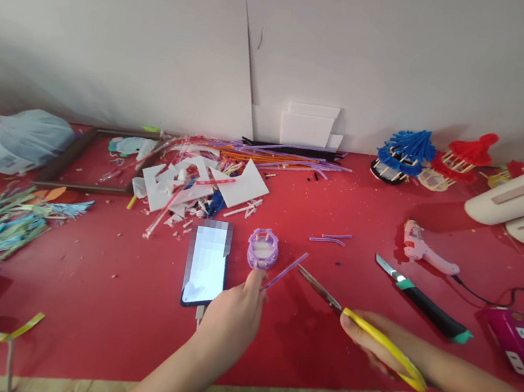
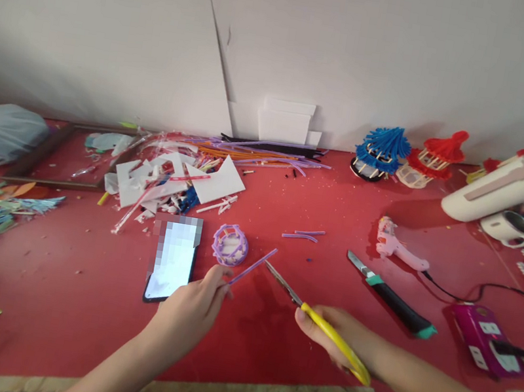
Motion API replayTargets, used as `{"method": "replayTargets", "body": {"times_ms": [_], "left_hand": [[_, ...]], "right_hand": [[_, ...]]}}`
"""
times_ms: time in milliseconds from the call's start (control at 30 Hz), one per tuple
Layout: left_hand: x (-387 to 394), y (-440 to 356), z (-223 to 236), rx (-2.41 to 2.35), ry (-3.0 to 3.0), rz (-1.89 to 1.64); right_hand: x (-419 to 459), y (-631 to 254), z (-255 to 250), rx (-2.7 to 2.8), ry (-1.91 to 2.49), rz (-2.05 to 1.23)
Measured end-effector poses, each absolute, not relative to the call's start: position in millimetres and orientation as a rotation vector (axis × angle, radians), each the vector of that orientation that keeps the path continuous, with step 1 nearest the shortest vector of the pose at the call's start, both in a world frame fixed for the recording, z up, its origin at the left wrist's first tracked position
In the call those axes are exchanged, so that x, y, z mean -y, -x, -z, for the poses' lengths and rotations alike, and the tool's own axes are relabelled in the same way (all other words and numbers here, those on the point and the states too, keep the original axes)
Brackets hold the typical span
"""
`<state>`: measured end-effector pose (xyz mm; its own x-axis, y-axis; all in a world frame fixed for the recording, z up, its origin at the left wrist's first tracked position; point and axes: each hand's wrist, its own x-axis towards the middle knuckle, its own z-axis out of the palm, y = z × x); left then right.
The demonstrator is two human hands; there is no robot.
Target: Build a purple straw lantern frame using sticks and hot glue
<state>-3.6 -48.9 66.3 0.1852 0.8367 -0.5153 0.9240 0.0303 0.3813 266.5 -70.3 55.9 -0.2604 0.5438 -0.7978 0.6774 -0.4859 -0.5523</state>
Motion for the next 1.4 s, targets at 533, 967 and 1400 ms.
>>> {"method": "replayTargets", "body": {"times_ms": [533,967,1400], "left_hand": [[43.9,-6.4,-58.1,-1.573,-1.923,0.002],[36.3,-5.9,-54.0,-1.629,-1.914,0.073],[30.4,-16.9,-54.7,-1.646,-1.946,0.247]], "right_hand": [[75.2,-270.3,-43.5,-1.481,-1.972,1.774],[67.0,-267.0,-46.2,-1.427,-1.94,1.764],[54.0,-274.6,-55.0,-1.638,-1.898,1.58]]}}
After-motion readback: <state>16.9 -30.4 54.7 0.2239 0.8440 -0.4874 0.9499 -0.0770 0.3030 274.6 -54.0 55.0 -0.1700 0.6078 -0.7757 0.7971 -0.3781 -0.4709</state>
